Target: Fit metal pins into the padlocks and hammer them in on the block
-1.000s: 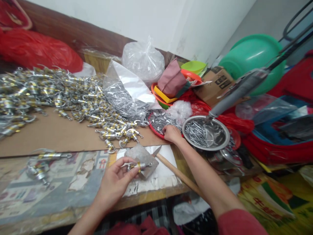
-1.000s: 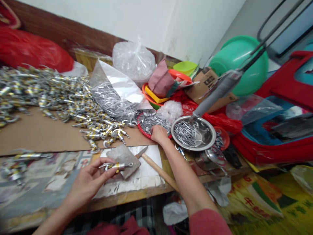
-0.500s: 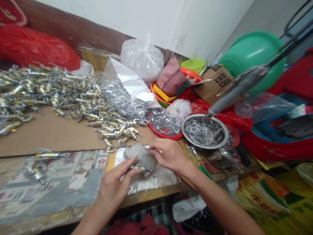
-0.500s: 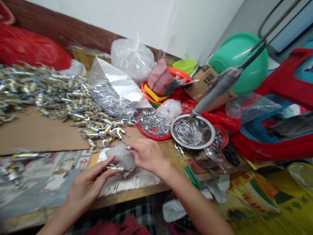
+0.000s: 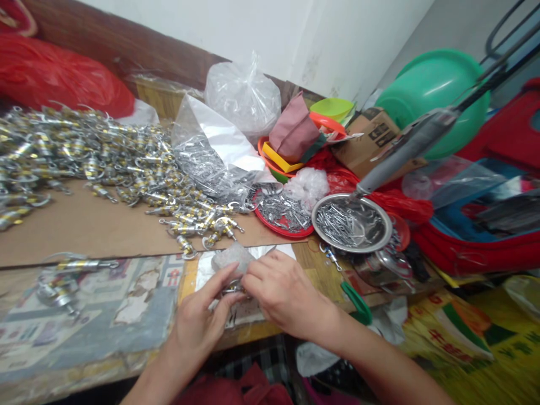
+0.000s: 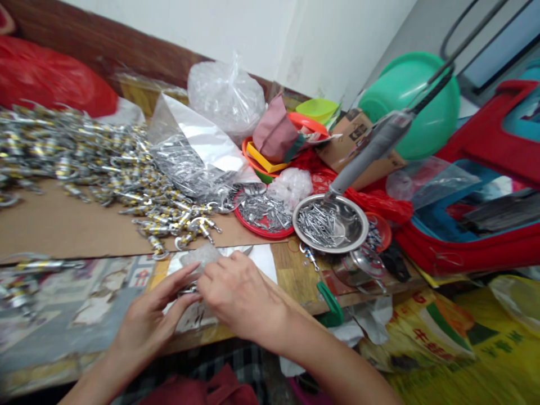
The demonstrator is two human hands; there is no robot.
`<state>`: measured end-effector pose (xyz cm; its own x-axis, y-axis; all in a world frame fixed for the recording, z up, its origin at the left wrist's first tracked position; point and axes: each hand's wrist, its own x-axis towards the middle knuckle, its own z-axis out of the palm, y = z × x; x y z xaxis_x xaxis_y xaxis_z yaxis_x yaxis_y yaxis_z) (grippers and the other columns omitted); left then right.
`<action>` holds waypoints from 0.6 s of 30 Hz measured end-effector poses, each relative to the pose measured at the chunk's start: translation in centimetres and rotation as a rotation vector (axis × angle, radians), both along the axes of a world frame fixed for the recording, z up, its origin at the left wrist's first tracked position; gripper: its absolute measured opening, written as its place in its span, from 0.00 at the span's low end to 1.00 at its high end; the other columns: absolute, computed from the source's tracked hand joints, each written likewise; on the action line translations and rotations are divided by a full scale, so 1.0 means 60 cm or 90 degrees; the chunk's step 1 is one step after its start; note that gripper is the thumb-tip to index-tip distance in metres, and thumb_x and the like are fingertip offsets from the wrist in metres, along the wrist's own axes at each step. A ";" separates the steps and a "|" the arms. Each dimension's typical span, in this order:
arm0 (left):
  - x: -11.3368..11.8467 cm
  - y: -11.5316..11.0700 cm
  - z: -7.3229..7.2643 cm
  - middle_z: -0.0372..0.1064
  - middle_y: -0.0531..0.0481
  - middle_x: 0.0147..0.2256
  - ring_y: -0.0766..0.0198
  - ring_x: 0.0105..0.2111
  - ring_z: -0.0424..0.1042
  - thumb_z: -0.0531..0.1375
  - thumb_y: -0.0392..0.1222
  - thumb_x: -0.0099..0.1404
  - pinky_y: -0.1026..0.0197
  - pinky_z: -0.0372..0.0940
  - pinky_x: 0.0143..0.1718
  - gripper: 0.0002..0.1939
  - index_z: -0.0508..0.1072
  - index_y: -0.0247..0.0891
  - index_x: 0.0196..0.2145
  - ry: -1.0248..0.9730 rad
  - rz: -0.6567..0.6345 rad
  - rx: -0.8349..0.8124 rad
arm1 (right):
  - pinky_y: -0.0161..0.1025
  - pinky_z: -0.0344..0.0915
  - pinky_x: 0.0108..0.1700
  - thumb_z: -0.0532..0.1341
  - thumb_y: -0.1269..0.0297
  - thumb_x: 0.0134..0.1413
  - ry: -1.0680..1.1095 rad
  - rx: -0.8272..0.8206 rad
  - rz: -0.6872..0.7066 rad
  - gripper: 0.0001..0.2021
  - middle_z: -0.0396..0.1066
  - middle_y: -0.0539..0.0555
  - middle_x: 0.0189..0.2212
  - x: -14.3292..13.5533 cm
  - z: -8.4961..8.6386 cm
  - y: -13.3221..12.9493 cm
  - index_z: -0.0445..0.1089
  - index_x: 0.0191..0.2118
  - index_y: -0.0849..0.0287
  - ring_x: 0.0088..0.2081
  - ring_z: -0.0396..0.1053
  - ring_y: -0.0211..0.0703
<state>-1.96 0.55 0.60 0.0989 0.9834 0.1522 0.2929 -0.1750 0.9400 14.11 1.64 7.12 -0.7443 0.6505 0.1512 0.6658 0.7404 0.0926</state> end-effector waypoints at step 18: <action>0.003 -0.012 0.033 0.72 0.53 0.26 0.66 0.28 0.69 0.62 0.42 0.53 0.65 0.64 0.32 0.05 0.74 0.39 0.27 -0.309 -0.029 -0.259 | 0.36 0.66 0.36 0.53 0.79 0.51 0.456 0.047 0.078 0.13 0.70 0.58 0.38 0.018 -0.064 -0.042 0.65 0.43 0.62 0.39 0.67 0.41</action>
<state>-1.79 -0.15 2.57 0.1558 0.9686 -0.1940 -0.1833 0.2213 0.9578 15.22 -0.90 3.29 -0.5133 0.5380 0.6686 0.4952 0.8220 -0.2812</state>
